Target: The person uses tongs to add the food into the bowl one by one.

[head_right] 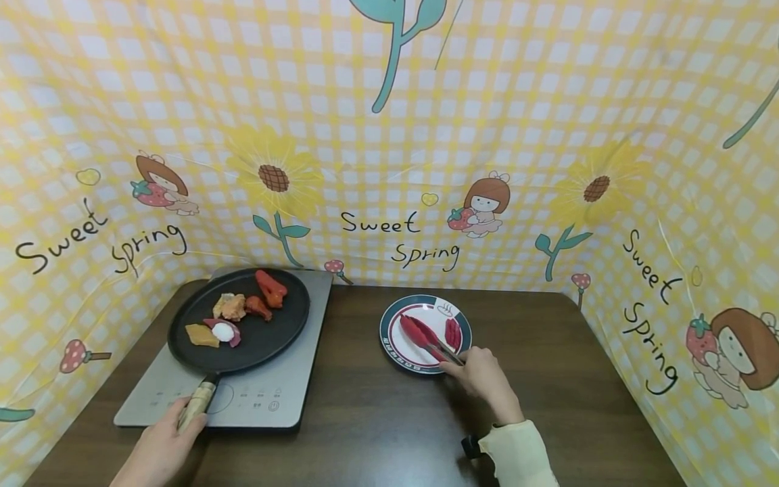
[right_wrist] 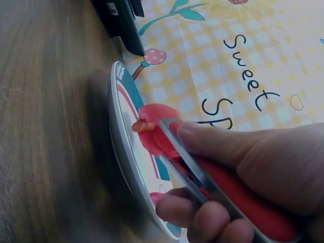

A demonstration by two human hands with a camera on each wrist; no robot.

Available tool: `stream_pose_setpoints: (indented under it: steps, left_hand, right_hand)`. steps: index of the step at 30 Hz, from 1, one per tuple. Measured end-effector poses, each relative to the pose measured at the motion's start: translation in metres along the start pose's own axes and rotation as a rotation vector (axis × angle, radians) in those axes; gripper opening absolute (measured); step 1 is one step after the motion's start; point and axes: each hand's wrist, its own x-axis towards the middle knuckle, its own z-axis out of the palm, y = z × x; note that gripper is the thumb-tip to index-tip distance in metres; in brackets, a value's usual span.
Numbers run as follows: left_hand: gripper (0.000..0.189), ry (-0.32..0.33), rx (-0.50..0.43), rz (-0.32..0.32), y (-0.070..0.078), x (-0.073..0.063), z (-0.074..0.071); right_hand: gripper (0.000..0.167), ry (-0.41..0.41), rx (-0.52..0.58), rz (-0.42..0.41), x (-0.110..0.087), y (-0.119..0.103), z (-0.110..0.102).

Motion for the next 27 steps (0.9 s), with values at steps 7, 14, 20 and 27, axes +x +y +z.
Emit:
stream_pose_setpoints:
  steps: [7,14,20,27]
  left_hand:
    - [0.073,-0.002,-0.001,0.006,0.0,0.0,0.0]
    - [0.071,0.003,-0.001,0.002,-0.001,0.001,-0.001]
    - [0.07,0.011,-0.001,0.02,0.0,0.001,-0.001]
    - [0.071,0.01,0.006,0.024,-0.001,0.001,0.0]
  right_hand:
    - [0.035,-0.062,0.153,0.043,0.002,0.004,0.003]
    - [0.042,-0.097,0.214,0.024,0.007,0.009,0.003]
    - [0.042,-0.11,0.246,0.046,0.009,0.009,0.003]
    - [0.043,-0.121,0.327,0.05,0.011,0.012,0.003]
